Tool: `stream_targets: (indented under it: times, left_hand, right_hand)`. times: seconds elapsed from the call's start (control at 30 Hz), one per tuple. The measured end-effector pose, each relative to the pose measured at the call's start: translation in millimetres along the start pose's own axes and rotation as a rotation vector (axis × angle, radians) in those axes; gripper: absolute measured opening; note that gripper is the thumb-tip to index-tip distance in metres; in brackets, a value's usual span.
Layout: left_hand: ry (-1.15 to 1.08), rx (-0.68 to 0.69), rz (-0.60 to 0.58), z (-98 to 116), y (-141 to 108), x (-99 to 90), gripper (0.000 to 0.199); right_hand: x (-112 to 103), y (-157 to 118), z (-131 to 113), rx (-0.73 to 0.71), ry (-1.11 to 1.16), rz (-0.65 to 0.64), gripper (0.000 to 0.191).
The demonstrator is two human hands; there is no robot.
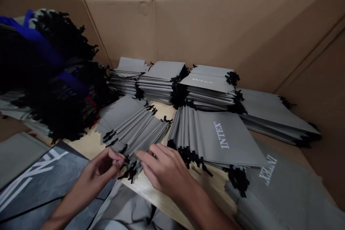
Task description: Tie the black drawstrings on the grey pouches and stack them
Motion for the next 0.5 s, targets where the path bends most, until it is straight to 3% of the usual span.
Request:
stream_targets:
  times: [0.27,0.5]
  left_hand:
    - [0.172,0.127,-0.133,19,2,6.8,0.017]
    - [0.231,0.138,-0.093,29,2,1.6,0.02]
  right_hand:
    - [10,-4,12,0.036,0.058,-0.055,0.015]
    - [4,8,9,0.103,0.183,0.002,0.017]
Point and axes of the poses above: each hand's wrist, its own y-axis towards the middle knuckle, its own x-axis out of the palm, z = x × y, the point moved 10 cm from there along y, towards the middle knuckle, and after that the axes turned 13 degrees about x, right-handed, at the moved point
